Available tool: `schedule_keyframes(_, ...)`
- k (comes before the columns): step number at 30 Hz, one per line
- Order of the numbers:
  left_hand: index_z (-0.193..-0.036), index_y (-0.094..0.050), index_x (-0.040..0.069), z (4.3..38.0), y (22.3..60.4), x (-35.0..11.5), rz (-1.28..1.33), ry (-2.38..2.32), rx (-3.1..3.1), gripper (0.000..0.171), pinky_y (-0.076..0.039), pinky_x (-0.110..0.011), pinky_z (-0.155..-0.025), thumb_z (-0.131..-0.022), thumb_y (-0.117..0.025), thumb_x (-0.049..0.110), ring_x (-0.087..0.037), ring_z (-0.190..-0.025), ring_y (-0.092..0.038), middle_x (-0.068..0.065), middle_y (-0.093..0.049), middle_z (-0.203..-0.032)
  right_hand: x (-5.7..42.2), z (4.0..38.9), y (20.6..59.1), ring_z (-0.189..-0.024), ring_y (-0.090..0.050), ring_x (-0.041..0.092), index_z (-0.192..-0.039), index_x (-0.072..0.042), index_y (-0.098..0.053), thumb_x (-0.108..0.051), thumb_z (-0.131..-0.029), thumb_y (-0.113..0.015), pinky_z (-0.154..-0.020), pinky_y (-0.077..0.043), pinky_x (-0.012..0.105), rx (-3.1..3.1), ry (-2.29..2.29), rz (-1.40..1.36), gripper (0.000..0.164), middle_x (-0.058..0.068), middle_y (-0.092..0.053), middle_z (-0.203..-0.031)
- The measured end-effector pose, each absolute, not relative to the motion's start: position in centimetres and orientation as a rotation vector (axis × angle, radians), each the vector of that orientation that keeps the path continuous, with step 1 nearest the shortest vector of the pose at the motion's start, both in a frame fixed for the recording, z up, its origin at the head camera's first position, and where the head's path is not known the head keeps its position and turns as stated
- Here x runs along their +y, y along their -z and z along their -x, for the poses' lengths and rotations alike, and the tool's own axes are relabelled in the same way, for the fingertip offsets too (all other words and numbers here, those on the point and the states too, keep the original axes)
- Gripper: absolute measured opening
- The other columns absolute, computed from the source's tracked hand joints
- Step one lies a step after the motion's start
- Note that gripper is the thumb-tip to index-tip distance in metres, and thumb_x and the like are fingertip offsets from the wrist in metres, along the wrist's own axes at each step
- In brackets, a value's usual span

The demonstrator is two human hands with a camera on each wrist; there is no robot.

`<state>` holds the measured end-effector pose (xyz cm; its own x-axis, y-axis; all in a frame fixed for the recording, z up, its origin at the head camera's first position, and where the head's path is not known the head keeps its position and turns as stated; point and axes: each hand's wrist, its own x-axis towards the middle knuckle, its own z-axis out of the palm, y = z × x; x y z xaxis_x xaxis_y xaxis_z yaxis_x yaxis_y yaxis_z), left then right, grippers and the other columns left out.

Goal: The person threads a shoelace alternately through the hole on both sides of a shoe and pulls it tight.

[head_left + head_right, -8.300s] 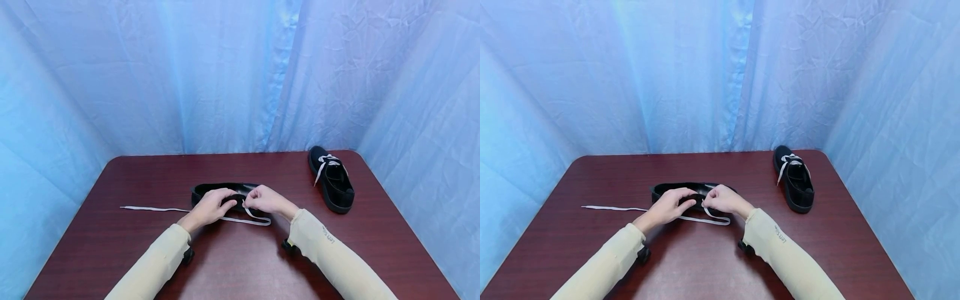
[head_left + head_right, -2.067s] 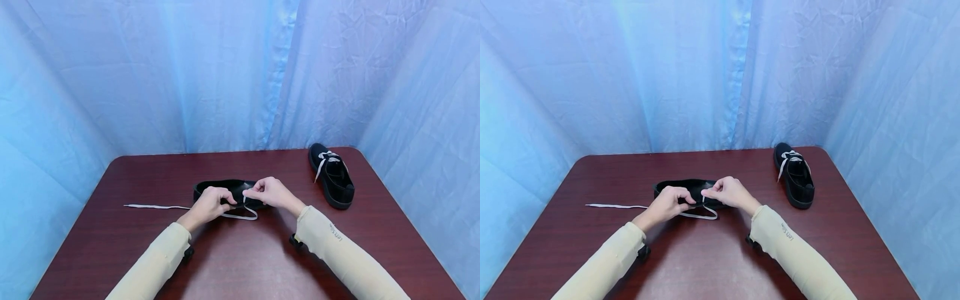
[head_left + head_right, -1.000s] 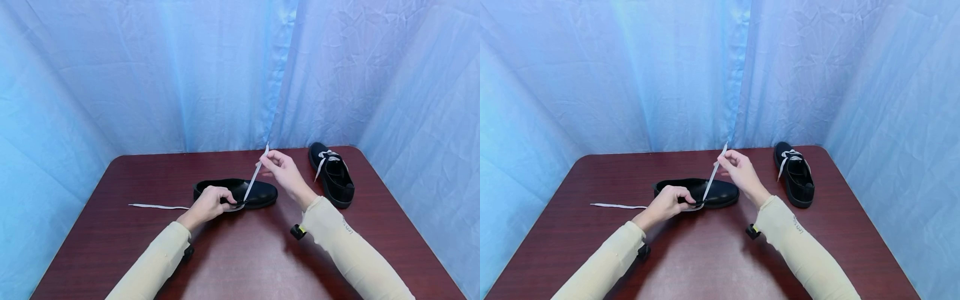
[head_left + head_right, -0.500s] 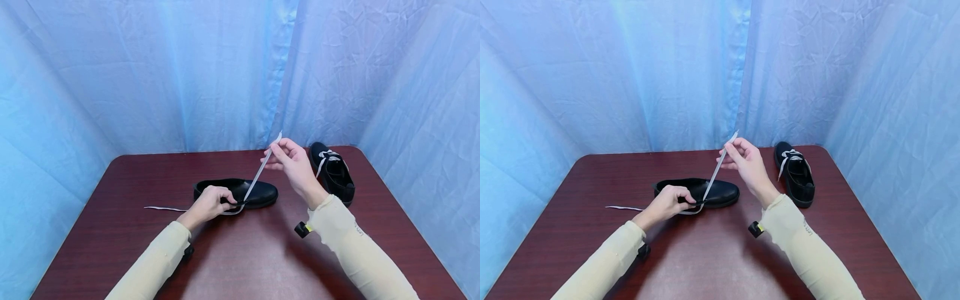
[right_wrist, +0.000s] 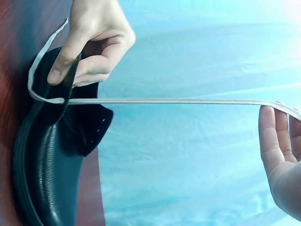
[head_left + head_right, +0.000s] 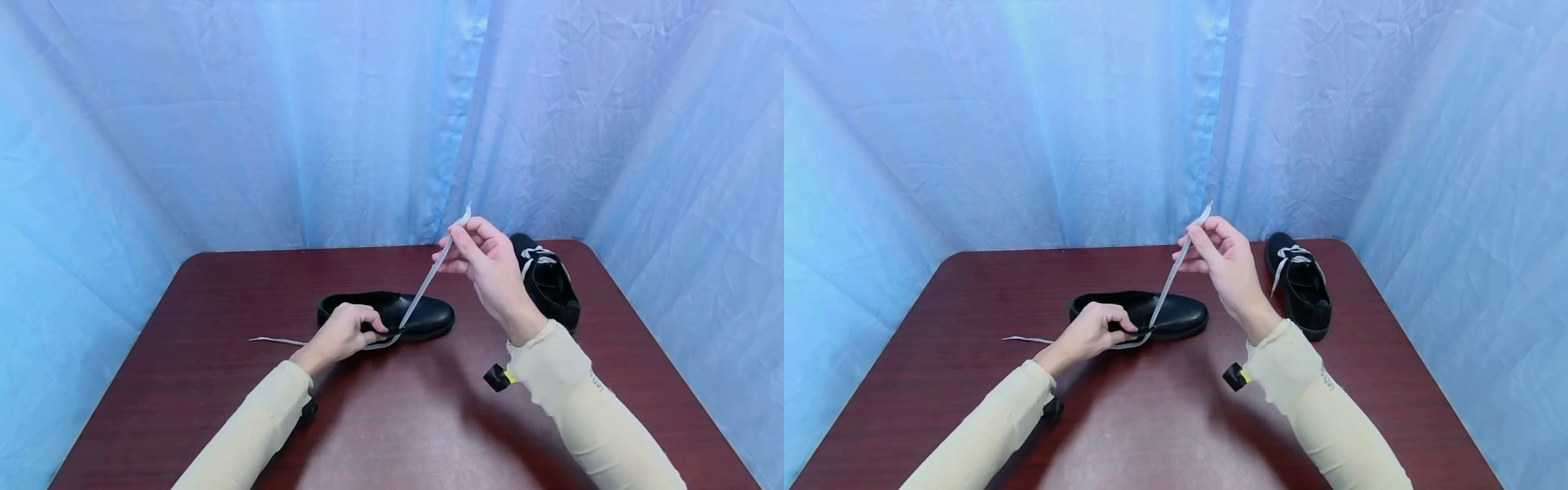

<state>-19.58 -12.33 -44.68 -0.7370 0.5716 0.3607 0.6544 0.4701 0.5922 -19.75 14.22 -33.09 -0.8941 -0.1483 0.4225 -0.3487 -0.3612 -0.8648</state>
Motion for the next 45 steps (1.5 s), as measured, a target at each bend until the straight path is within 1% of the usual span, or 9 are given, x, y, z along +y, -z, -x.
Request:
schedule_keyframes(5, -0.081, -0.079, 0.014, 19.6, 44.6, -12.4, 1.084, 1.126, -2.603, 0.018, -0.055, -0.028, -0.074, -0.078, -0.084, -0.003, -0.009, -0.080, -0.068, 0.004, -0.073, -0.083, 14.3, 19.3, 32.5, -0.080, -0.072, 0.025, -0.108, -0.002, -0.062, -0.013, -0.104, -0.058, -0.070, -0.060, 0.040, -1.661, -2.400, -0.698, 0.013, 0.014, -0.068, -0.093)
schedule_keyframes(9, -0.081, -0.079, 0.014, 19.6, 44.5, -12.4, 1.088, 1.121, -2.601, 0.017, -0.055, -0.028, -0.074, -0.078, -0.084, -0.002, -0.009, -0.079, -0.068, 0.004, -0.073, -0.083, 14.3, 19.4, 32.6, -0.076, -0.071, 0.026, -0.112, -0.002, -0.063, -0.010, -0.103, -0.058, -0.070, -0.060, 0.039, -1.694, -2.401, -0.696, 0.012, 0.016, -0.068, -0.095)
schedule_keyframes(14, -0.082, -0.079, 0.014, 19.6, 44.5, -12.3, 1.093, 1.113, -2.600, 0.017, -0.055, -0.030, -0.074, -0.078, -0.084, -0.002, -0.009, -0.080, -0.068, 0.004, -0.073, -0.083, 14.4, 19.4, 32.8, -0.070, -0.068, 0.026, -0.119, -0.004, -0.064, -0.007, -0.102, -0.060, -0.068, -0.060, 0.039, -1.752, -2.414, -0.671, 0.018, 0.021, -0.065, -0.096)
schedule_keyframes(19, -0.082, -0.079, 0.014, 19.5, 44.6, -12.4, 1.085, 1.118, -2.600, 0.017, -0.056, -0.030, -0.074, -0.078, -0.084, -0.003, -0.009, -0.080, -0.068, 0.005, -0.073, -0.083, 14.5, 19.3, 32.7, -0.064, -0.067, 0.028, -0.116, -0.001, -0.065, -0.010, -0.102, -0.061, -0.061, -0.059, 0.039, -1.778, -2.395, -0.677, 0.017, 0.025, -0.059, -0.091)
schedule_keyframes(26, -0.082, -0.079, 0.014, 19.5, 44.8, -12.4, 1.080, 1.127, -2.603, 0.018, -0.055, -0.028, -0.076, -0.078, -0.083, -0.003, -0.009, -0.081, -0.068, 0.005, -0.073, -0.084, 14.7, 19.0, 32.4, -0.054, -0.064, 0.026, -0.113, 0.001, -0.066, -0.012, -0.102, -0.061, -0.053, -0.058, 0.038, -1.768, -2.379, -0.650, 0.017, 0.014, -0.060, -0.082)
schedule_keyframes(30, -0.082, -0.079, 0.014, 19.5, 44.8, -12.4, 1.084, 1.121, -2.601, 0.019, -0.055, -0.028, -0.076, -0.078, -0.083, -0.004, -0.009, -0.081, -0.068, 0.005, -0.074, -0.084, 14.8, 18.9, 32.2, -0.049, -0.061, 0.025, -0.113, 0.003, -0.067, -0.011, -0.102, -0.062, -0.050, -0.056, 0.035, -1.748, -2.352, -0.630, 0.019, 0.012, -0.060, -0.080)
schedule_keyframes(36, -0.083, -0.079, 0.013, 19.4, 44.7, -12.4, 1.077, 1.129, -2.612, 0.020, -0.056, -0.029, -0.077, -0.078, -0.082, -0.006, -0.009, -0.083, -0.069, 0.005, -0.074, -0.084, 14.8, 18.7, 31.7, -0.043, -0.056, 0.022, -0.112, 0.005, -0.067, -0.010, -0.102, -0.061, -0.041, -0.049, 0.030, -1.699, -2.321, -0.653, 0.019, 0.010, -0.060, -0.076)
schedule_keyframes(39, -0.084, -0.079, 0.013, 19.5, 44.6, -12.4, 1.078, 1.134, -2.604, 0.019, -0.056, -0.030, -0.077, -0.078, -0.082, -0.005, -0.010, -0.082, -0.069, 0.004, -0.074, -0.085, 14.7, 18.7, 31.6, -0.044, -0.058, 0.023, -0.112, 0.004, -0.068, -0.010, -0.102, -0.061, -0.043, -0.050, 0.031, -1.718, -2.315, -0.691, 0.019, 0.010, -0.060, -0.077)
schedule_keyframes(45, -0.083, -0.079, 0.013, 19.5, 44.6, -12.3, 1.091, 1.131, -2.582, 0.017, -0.056, -0.030, -0.076, -0.078, -0.084, -0.003, -0.009, -0.081, -0.069, 0.004, -0.074, -0.085, 14.6, 19.1, 31.9, -0.054, -0.063, 0.024, -0.109, 0.002, -0.071, -0.015, -0.103, -0.060, -0.054, -0.056, 0.033, -1.821, -2.316, -0.715, 0.021, 0.015, -0.063, -0.081)
